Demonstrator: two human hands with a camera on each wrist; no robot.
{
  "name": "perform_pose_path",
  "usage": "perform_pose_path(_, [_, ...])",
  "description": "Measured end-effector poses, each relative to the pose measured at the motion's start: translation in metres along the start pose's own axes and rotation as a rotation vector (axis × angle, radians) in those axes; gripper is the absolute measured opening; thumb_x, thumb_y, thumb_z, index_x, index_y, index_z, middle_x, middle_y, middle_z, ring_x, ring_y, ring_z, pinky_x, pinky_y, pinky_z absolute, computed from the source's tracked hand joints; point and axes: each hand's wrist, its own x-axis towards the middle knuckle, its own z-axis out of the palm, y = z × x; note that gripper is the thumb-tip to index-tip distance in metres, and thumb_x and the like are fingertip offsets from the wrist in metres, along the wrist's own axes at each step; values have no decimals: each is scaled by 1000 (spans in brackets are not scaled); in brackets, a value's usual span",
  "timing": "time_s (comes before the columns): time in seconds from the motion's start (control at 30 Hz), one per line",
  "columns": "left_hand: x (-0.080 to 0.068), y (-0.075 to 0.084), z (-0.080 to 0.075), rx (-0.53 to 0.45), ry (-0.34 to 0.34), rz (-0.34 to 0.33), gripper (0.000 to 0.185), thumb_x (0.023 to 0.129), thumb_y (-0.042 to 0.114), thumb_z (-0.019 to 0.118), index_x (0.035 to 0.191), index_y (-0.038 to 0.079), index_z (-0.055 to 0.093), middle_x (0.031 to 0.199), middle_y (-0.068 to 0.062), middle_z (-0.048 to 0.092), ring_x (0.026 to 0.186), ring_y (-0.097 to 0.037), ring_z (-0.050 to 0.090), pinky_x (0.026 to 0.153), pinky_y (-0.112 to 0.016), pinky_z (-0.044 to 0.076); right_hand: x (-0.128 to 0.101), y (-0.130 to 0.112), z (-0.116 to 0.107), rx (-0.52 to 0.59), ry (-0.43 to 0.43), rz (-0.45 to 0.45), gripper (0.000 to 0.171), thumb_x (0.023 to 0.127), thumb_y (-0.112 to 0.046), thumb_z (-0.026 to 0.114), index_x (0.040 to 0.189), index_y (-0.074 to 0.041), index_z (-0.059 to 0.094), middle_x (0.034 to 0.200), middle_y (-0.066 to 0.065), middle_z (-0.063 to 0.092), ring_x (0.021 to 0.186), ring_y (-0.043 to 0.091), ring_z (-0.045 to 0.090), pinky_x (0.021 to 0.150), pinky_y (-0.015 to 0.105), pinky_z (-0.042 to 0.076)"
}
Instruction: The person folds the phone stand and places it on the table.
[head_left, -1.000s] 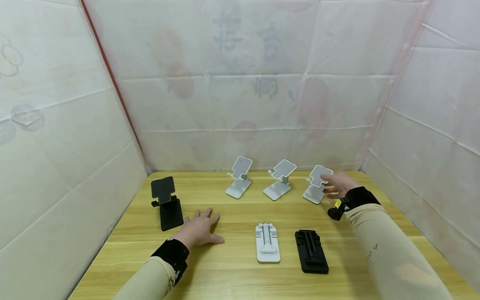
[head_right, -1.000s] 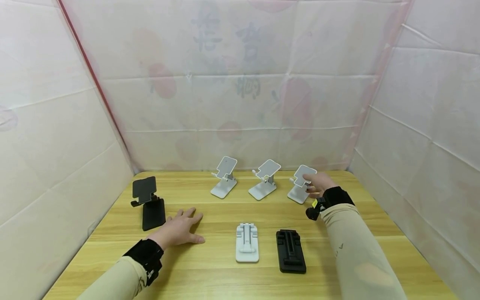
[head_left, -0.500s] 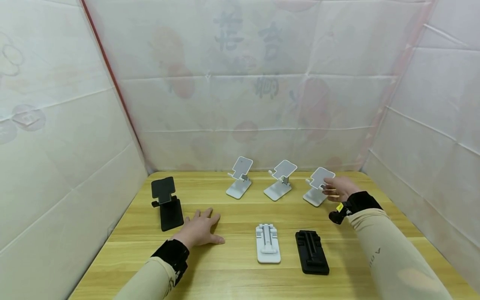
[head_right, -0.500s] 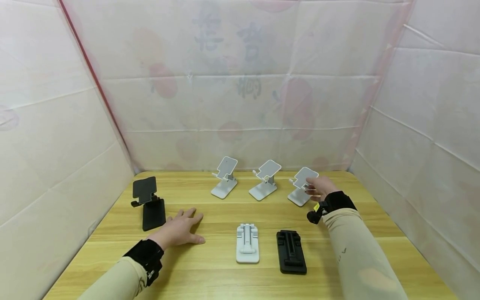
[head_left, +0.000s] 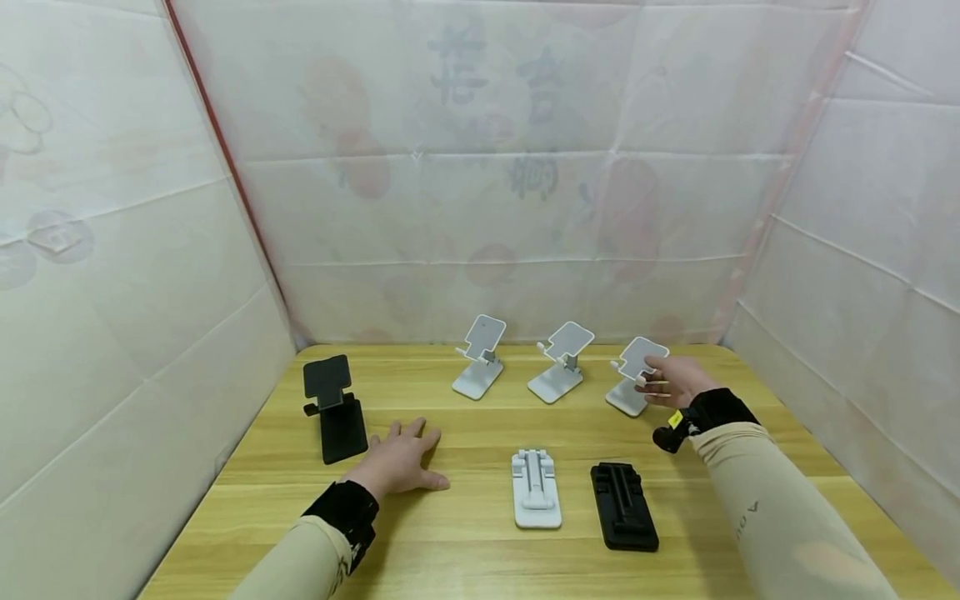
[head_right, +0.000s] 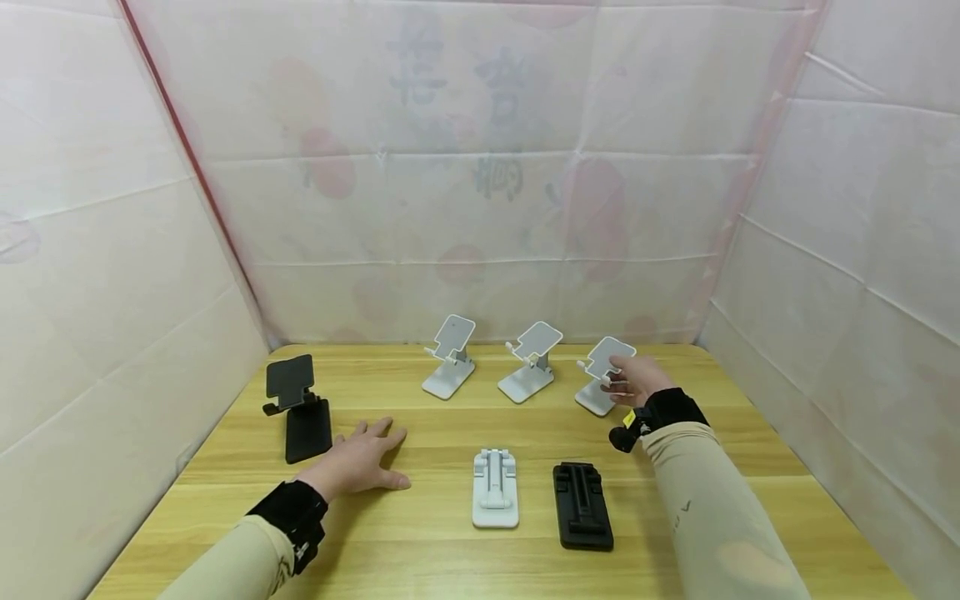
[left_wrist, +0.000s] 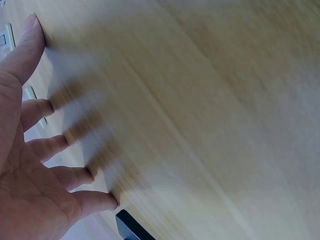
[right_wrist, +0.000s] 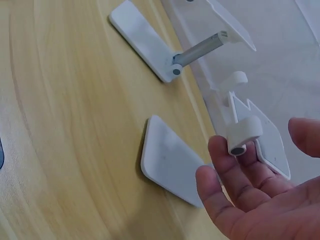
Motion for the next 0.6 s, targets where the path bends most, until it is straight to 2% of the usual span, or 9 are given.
perform_pose_path(0.1, [0, 0, 1, -1, 1, -1, 89, 83, 60, 77, 155, 17, 48, 163, -20, 32, 145, -59, 26, 109, -83, 23, 0, 2, 1, -36, 16, -3, 51, 111, -26, 42, 148, 6, 28, 106, 11, 53, 97, 22, 64, 100, 43, 54])
perform_pose_path(0.17, [0, -1, 1, -1, 3, 1, 89, 83, 60, 77, 155, 17, 48, 163, -20, 32, 145, -59, 26, 109, -84, 23, 0, 4, 0, -64, 15, -9, 46, 110, -23, 42, 143, 8, 32, 102, 9, 55, 93, 21, 64, 97, 42, 56])
perform_pose_path(0.33, [1, -1, 1, 3, 2, 7, 89, 83, 61, 77, 155, 17, 48, 163, -21, 32, 145, -59, 26, 108, -84, 23, 2, 9, -8, -104, -36, -44, 22, 110, -13, 43, 114, 6, 53, 86, 2, 65, 81, 14, 65, 85, 33, 59])
perform_pose_path(0.43, [1, -1, 1, 6, 1, 6, 89, 83, 62, 76, 155, 17, 47, 163, -20, 32, 145, -59, 26, 108, -84, 23, 3, 11, -12, -113, -58, -63, 22, 109, -11, 45, 102, 2, 60, 82, 0, 68, 79, 12, 65, 82, 30, 59])
perform_pose_path(0.6, [1, -2, 0, 19, 5, 10, 89, 83, 62, 76, 155, 17, 47, 163, -20, 32, 145, -59, 26, 108, -84, 24, 4, 14, -13, -154, -50, -78, 22, 108, -12, 52, 103, 4, 65, 82, 0, 70, 78, 12, 67, 83, 32, 60])
